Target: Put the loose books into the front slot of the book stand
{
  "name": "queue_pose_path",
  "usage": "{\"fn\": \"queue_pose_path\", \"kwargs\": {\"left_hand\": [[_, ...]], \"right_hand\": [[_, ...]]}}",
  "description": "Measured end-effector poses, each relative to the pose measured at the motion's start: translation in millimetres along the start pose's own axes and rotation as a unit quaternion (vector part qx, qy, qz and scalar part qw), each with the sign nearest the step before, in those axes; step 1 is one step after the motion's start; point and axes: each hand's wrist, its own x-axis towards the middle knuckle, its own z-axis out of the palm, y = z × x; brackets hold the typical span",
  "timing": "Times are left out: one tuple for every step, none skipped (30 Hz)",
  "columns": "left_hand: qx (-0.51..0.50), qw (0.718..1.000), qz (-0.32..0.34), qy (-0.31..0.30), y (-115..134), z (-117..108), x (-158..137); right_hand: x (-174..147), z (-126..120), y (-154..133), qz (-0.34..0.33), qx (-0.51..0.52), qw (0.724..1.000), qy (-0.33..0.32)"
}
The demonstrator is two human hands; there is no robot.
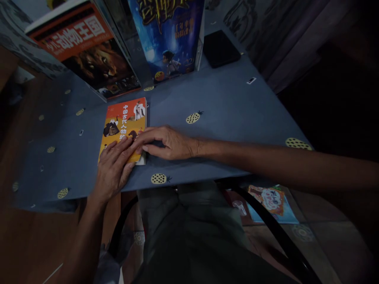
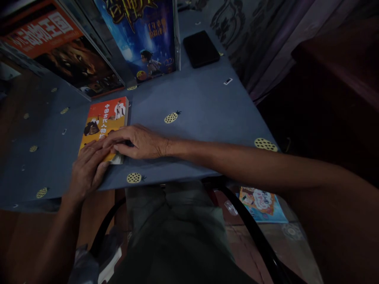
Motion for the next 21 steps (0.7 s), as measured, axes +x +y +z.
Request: {"fn": "queue_pose_path", "kwargs": {"left_hand": [[0.000, 1.000, 0.004, 0.001, 0.0, -0.1, 0.0], [0.001, 1.000, 0.006, 0.002, -0.1, -0.2, 0.1], [0.003, 1.000, 0.008, 0.002, -0.1, -0.3, 0.2], [0.004, 1.000, 0.008, 0.002, 0.0, -0.5, 0.3], [0.006, 1.000, 0.007, 0.000, 0.0, -0.6, 0.3], [0.008, 1.000, 0.004, -0.004, 0.2, -0.8, 0.4], [0.010, 1.000, 0.000, -0.008, 0.3, -1.0, 0.5], [0.013, 1.000, -0.004, -0.014, 0.5, -1.2, 0.5], [0.014, 1.000, -0.007, -0.019, 0.6, -1.3, 0.4], [0.015, 1.000, -0.010, -0.023, 0.6, -1.4, 0.3], [0.014, 1.000, -0.011, -0.024, 0.6, -1.4, 0.2], [0.012, 1.000, -0.012, -0.023, 0.5, -1.4, 0.0], [0.009, 1.000, -0.012, -0.022, 0.4, -1.4, -0.1], [0.006, 1.000, -0.011, -0.020, 0.4, -1.5, -0.2], [0.003, 1.000, -0.010, -0.020, 0.5, -1.7, -0.2], [0.001, 1.000, -0.009, -0.020, 0.6, -1.9, -0.2], [0.000, 1.000, -0.008, -0.020, 0.9, -2.1, 0.0], [-0.002, 1.000, -0.005, -0.019, 1.2, -2.3, 0.1], [-0.004, 1.000, -0.002, -0.017, 1.4, -2.3, 0.3], [-0.006, 1.000, 0.001, -0.014, 1.6, -2.2, 0.4], [-0.008, 1.000, 0.003, -0.010, 1.7, -1.8, 0.4]], "right_hand": [[-0.2, -0.1, -0.6, -0.001, -0.001, 1.000, 0.000], [-0.5, -0.1, -1.4, -0.002, -0.003, 1.000, 0.000], [-0.7, -0.2, -2.3, -0.004, -0.004, 1.000, -0.001], [-1.0, -0.3, -3.2, -0.005, -0.004, 1.000, -0.004], [-1.2, -0.3, -4.0, -0.007, -0.005, 1.000, -0.006], [-1.4, -0.2, -4.7, -0.008, -0.006, 1.000, -0.009], [-1.5, -0.1, -5.2, -0.008, -0.008, 1.000, -0.011], [-1.6, 0.2, -5.4, -0.009, -0.012, 1.000, -0.014], [-1.7, 0.5, -5.4, -0.009, -0.015, 1.000, -0.014], [-1.8, 0.8, -5.3, -0.009, -0.018, 1.000, -0.015], [-1.9, 1.1, -5.2, -0.010, -0.021, 1.000, -0.018], [-2.0, 1.4, -5.1, -0.011, -0.024, 0.999, -0.021], [-2.2, 1.6, -5.1, -0.011, -0.026, 0.999, -0.024], [-2.3, 1.8, -5.4, -0.012, -0.027, 0.999, -0.026], [-2.6, 2.0, -5.8, -0.013, -0.028, 0.999, -0.030], [-2.8, 2.1, -6.4, -0.015, -0.029, 0.999, -0.034], [-3.2, 2.3, -7.0, -0.018, -0.030, 0.999, -0.038], [-3.5, 2.5, -7.6, -0.021, -0.031, 0.998, -0.042], [-4.0, 2.9, -8.1, -0.025, -0.035, 0.998, -0.046], [-4.5, 3.3, -8.3, -0.028, -0.041, 0.998, -0.048], [-5.0, 3.9, -8.4, -0.032, -0.049, 0.997, -0.050]]}}
